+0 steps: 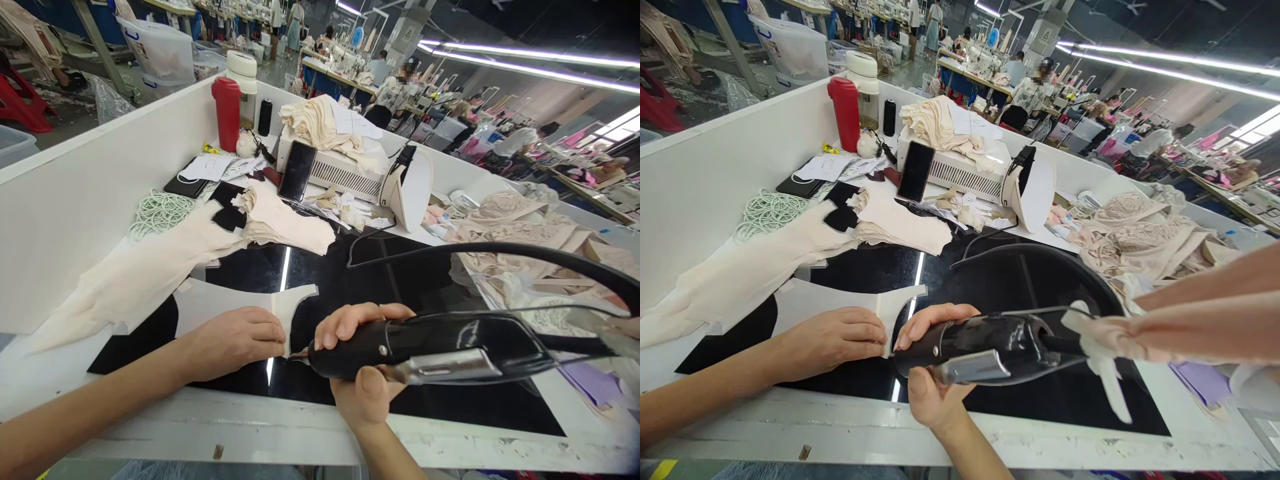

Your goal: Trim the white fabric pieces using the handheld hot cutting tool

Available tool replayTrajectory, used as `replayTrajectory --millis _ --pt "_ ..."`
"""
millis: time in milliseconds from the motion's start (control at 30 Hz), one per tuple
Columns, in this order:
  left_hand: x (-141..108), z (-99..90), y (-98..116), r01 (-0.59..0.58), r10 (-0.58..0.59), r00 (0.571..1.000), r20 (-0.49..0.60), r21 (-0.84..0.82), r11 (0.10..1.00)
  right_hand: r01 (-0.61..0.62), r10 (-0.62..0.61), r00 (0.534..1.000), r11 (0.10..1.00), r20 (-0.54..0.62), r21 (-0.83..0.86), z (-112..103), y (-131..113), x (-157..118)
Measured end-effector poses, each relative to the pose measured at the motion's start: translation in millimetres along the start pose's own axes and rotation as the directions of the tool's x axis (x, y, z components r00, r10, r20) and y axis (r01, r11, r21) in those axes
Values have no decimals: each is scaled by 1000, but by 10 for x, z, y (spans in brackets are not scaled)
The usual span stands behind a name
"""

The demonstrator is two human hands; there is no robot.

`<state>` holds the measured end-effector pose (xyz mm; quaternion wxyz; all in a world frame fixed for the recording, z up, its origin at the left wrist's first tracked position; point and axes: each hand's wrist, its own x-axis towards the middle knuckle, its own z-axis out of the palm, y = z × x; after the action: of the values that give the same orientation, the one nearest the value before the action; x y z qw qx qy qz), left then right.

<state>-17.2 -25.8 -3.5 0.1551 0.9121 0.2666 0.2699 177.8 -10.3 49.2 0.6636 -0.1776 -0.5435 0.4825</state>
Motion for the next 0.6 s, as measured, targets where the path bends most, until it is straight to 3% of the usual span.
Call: replayTrajectory --millis 400,600 --pt "-6 17 -21 -10 10 1000 -18 12 1000 -13 8 999 989 -34 -147 -27 -6 7" --pt "-11 14 -6 -13 13 1000 -8 13 1000 -9 3 999 991 -42 -133 -32 36 -15"
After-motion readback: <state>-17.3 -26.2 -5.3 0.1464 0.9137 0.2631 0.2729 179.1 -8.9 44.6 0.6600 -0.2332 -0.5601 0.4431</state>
